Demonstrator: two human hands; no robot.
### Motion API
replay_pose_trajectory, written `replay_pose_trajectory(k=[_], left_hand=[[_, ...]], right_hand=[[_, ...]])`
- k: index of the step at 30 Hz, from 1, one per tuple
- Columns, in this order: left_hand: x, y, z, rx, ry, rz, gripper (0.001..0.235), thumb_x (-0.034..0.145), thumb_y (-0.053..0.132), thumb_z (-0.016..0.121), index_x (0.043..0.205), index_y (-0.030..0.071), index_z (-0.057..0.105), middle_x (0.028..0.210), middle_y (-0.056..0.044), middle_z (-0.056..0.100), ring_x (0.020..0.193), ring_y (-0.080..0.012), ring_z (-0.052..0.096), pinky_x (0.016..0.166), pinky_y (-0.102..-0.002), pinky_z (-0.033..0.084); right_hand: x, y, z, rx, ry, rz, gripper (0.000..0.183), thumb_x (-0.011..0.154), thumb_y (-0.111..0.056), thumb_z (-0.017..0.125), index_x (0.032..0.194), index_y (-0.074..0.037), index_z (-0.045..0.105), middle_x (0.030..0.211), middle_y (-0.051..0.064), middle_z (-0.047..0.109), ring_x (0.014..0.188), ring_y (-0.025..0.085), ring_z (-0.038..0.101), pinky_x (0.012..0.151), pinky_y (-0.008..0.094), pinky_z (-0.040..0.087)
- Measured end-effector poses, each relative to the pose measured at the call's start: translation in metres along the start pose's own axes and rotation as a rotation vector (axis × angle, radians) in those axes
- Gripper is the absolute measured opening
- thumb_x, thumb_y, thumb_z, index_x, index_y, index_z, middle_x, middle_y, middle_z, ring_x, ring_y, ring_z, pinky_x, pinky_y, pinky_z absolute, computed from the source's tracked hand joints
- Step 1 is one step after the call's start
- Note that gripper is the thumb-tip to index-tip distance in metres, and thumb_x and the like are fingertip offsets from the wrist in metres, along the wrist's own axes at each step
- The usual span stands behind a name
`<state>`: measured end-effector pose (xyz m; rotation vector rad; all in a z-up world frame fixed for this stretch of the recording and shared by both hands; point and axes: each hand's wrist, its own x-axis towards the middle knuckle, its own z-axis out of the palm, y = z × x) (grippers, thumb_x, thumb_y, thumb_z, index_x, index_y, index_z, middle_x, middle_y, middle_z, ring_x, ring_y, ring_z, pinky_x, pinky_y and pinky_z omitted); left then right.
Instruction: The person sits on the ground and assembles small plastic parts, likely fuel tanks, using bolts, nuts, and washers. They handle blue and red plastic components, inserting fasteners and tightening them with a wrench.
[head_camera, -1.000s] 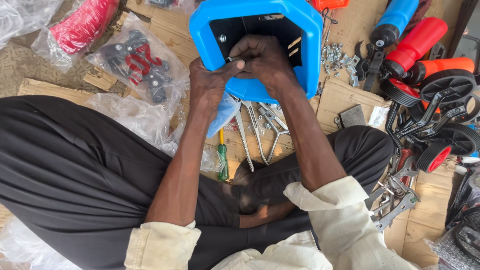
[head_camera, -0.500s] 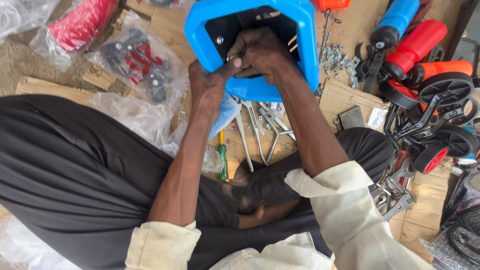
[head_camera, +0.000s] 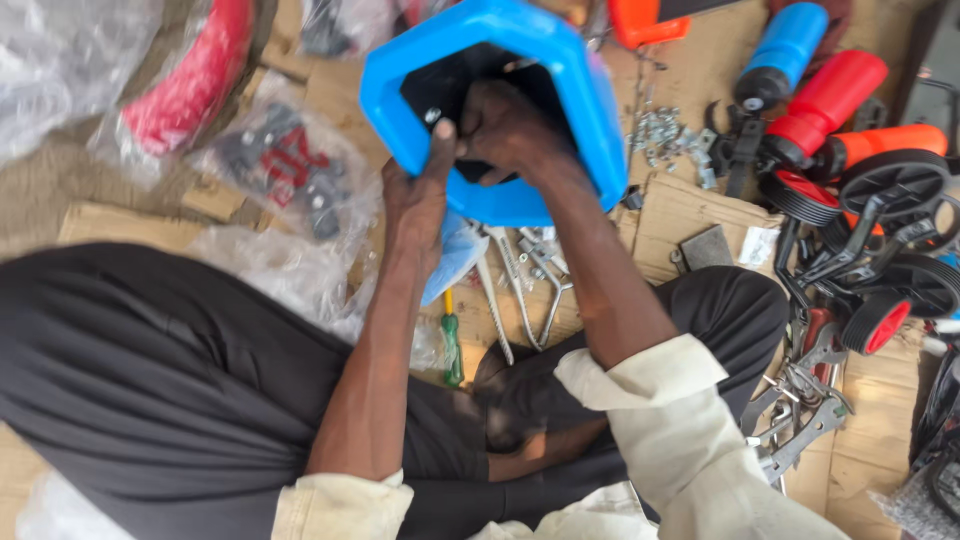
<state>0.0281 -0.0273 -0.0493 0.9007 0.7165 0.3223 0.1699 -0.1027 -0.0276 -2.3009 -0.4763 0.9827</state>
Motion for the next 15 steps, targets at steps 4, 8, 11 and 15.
replay_pose_trajectory(k=[4, 8, 11, 15], left_hand=[[-0.003, 0.005, 0.009, 0.073, 0.046, 0.096, 0.025, 0.093, 0.031, 0.077, 0.099, 0.007, 0.073, 0.087, 0.002, 0.065, 0.078, -0.0094, 0.054, 0.070, -0.032, 0.047], [-0.015, 0.019, 0.010, 0.054, 0.082, 0.081, 0.029, 0.096, 0.036, 0.075, 0.089, 0.008, 0.066, 0.078, 0.003, 0.058, 0.071, -0.0113, 0.049, 0.062, -0.034, 0.040], [-0.028, 0.036, 0.013, -0.094, 0.068, 0.084, 0.035, 0.096, 0.042, 0.073, 0.093, 0.011, 0.059, 0.082, 0.005, 0.051, 0.077, -0.0096, 0.051, 0.066, -0.034, 0.045], [-0.053, 0.053, 0.024, -0.155, -0.027, 0.036, 0.048, 0.094, 0.054, 0.068, 0.104, 0.008, 0.059, 0.089, 0.002, 0.056, 0.082, -0.0113, 0.059, 0.073, -0.035, 0.054]], right_hand=[[-0.025, -0.005, 0.014, -0.367, 0.523, -0.565, 0.030, 0.073, -0.007, 0.085, 0.093, -0.006, 0.063, 0.093, 0.018, 0.065, 0.091, 0.039, 0.063, 0.079, 0.052, 0.051], [-0.133, -0.016, 0.055, -0.168, 0.795, -0.735, 0.029, 0.099, 0.003, 0.063, 0.126, -0.005, 0.057, 0.114, 0.018, 0.061, 0.109, 0.038, 0.060, 0.094, 0.046, 0.049], [-0.192, -0.024, 0.053, -0.258, 1.143, -0.699, 0.044, 0.102, -0.008, 0.066, 0.139, 0.003, 0.046, 0.122, 0.022, 0.056, 0.114, 0.036, 0.056, 0.098, 0.047, 0.046], [-0.193, -0.023, 0.018, 0.061, 1.081, -0.548, 0.075, 0.092, -0.022, 0.074, 0.141, 0.017, 0.033, 0.128, 0.030, 0.047, 0.110, 0.028, 0.055, 0.085, 0.039, 0.053]])
